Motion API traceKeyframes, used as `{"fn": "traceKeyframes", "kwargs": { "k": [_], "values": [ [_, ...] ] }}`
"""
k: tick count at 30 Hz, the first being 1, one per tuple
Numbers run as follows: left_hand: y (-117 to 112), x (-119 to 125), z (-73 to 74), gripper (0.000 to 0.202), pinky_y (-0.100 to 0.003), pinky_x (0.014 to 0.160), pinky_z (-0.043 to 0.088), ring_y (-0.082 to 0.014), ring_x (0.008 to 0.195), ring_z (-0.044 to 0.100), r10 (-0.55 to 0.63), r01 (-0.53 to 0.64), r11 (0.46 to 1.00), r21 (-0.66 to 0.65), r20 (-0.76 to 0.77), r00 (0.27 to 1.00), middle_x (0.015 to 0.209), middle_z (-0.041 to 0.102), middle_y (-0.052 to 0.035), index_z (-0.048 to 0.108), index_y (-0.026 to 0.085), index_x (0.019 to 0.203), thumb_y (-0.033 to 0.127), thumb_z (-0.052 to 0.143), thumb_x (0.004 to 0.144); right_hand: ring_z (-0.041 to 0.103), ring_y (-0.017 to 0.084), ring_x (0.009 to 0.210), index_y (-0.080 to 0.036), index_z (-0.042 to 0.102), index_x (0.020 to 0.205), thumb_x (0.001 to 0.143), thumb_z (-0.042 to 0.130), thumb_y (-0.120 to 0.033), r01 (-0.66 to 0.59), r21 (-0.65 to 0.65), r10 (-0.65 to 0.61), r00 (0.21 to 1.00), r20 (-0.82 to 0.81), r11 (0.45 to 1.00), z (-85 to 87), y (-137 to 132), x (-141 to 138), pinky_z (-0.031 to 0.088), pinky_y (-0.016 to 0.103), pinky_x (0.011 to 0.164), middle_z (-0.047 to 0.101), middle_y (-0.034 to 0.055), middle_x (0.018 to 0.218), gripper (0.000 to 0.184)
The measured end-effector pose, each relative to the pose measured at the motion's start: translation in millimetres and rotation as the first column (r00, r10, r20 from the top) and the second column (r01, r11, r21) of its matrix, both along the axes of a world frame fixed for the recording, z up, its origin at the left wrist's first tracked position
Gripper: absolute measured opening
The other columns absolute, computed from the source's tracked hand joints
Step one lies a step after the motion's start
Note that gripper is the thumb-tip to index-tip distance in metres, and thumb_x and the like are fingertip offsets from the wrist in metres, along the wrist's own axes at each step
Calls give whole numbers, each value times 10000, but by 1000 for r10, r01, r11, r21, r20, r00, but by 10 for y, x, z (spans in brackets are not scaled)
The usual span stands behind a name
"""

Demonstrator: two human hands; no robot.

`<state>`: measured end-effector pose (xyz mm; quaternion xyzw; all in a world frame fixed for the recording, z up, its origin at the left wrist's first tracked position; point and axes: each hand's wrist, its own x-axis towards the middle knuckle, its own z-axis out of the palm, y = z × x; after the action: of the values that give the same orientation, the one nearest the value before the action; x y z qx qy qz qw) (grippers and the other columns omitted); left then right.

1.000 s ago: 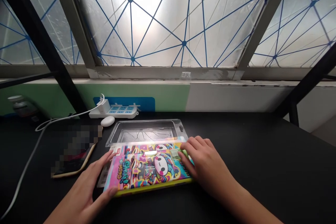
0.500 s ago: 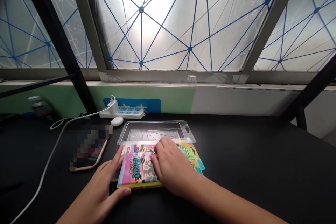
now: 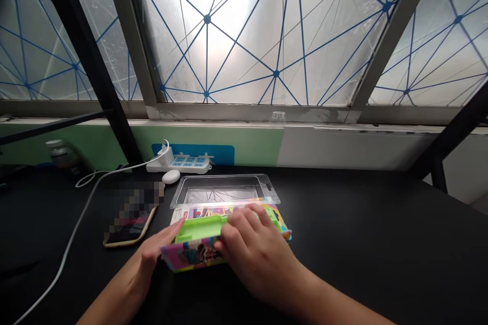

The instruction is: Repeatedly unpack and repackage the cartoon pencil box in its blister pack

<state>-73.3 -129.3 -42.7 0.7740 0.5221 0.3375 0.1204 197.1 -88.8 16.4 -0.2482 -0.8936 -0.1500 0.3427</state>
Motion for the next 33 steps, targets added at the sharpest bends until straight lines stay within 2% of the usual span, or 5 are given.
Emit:
{"fn": "traceKeyframes", "kwargs": {
  "k": [7, 14, 17, 27, 33],
  "values": [
    [-7, -1, 9, 578, -508, 1139, 412, -310, 1447, 409, 3, -16, 982, -187, -71, 997, 1588, 400, -44, 326, 261, 1571, 523, 323, 1055, 654, 233, 900, -257, 626, 942, 940, 619, -491, -87, -627, 190, 977, 99, 774, 289, -258, 619, 554, 338, 807, 687, 68, 986, 234],
    [9, 30, -83, 629, -490, 1161, 385, -304, 1474, 364, 9, -34, 986, -166, -150, 989, 1623, 342, -25, 236, 304, 1599, 482, 432, 1028, 237, 436, 1496, -343, 241, 1586, 533, 919, -598, 162, -871, -169, 981, 92, 463, -335, 35, 1357, 296, 560, 1192, 181, 113, 1681, 1278],
    [17, 5, -111, 600, -471, 1153, 404, -297, 1450, 409, 29, -47, 986, -161, -113, 993, 1614, 369, -25, 209, 315, 1603, 466, 385, 1050, 232, 423, 1500, -340, 137, 1614, 666, 851, -580, 215, -891, -203, 969, 143, 399, -494, 52, 1394, 287, 560, 1202, 218, 97, 1675, 1211],
    [32, -73, -145, 989, -563, 1201, 281, -385, 1472, 340, -82, 111, 982, -155, 188, 979, 1604, 385, -84, 257, 242, 1607, 839, 18, 855, 471, 371, 1384, -309, 374, 1530, 929, 565, -568, 161, -870, -274, 961, 31, 466, -544, 78, 1347, 420, 536, 1126, 459, 110, 1554, 682],
    [30, -68, -150, 779, -479, 1124, 434, -331, 1429, 435, 1, 12, 986, -164, 76, 997, 1594, 410, -75, 186, 322, 1613, 720, 342, 962, 499, 375, 1363, -260, 349, 1535, 822, 714, -552, 239, -811, -299, 951, 84, 534, -547, 59, 1303, 441, 524, 1121, 505, 144, 1511, 853]
  ]
}}
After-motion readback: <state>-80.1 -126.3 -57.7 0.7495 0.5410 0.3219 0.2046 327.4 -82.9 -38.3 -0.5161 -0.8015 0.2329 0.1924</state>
